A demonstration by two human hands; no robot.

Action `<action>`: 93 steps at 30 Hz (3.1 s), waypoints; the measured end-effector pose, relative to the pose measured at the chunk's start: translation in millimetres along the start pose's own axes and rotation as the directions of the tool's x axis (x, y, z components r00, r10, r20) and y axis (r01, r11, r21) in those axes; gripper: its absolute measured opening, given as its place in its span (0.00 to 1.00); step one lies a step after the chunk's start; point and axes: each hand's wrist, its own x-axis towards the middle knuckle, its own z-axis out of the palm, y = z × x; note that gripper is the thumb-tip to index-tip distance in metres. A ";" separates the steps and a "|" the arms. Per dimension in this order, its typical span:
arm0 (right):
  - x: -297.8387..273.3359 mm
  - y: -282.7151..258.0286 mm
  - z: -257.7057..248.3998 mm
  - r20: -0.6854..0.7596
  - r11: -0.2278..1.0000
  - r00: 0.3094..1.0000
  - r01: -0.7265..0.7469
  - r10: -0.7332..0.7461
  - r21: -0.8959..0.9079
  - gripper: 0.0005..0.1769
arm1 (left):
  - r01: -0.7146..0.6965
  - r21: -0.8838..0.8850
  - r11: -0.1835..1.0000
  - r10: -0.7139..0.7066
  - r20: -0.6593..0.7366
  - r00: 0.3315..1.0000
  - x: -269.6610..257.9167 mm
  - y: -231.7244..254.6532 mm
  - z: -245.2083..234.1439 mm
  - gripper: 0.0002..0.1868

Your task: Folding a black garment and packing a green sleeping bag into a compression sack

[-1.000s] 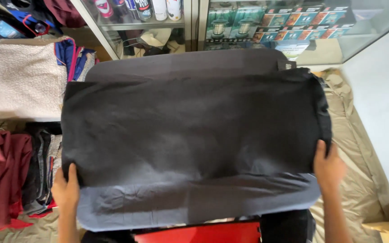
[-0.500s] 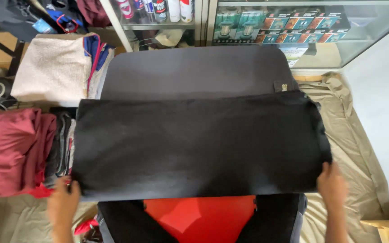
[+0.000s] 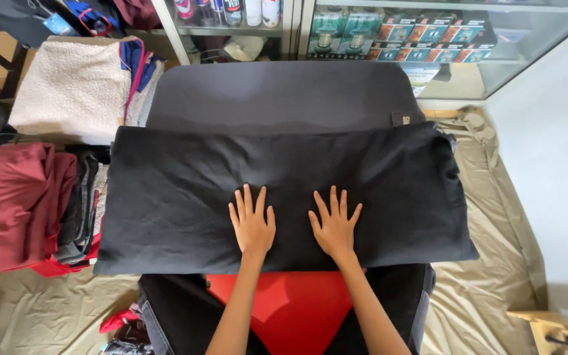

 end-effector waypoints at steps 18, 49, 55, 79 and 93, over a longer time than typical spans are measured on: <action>38.2 147.9 -8.5 -0.593 0.862 0.796 -0.381 0.122 -0.334 0.30 | 0.202 0.206 0.957 -0.186 -0.097 0.978 35.0 -44.7 22.5 0.33; 137.5 169.2 2.2 -0.242 0.975 0.959 -0.181 0.146 -0.127 0.34 | -0.246 0.262 0.933 0.334 -0.381 0.862 168.6 -44.0 17.3 0.27; 138.1 165.3 -5.1 -0.299 0.992 0.948 -0.125 0.110 -0.031 0.32 | -0.030 0.414 0.910 0.141 -0.240 0.961 186.4 -211.8 -48.7 0.28; 238.0 206.4 -59.2 0.661 0.871 0.650 -0.003 0.375 -0.491 0.67 | -0.125 0.360 0.924 -0.130 0.607 0.784 225.6 -185.9 -172.0 0.57; 185.1 145.4 -116.1 0.661 0.884 0.688 0.060 0.300 -0.463 0.11 | -0.268 0.473 0.839 -0.059 0.569 0.820 188.2 -190.1 -170.8 0.38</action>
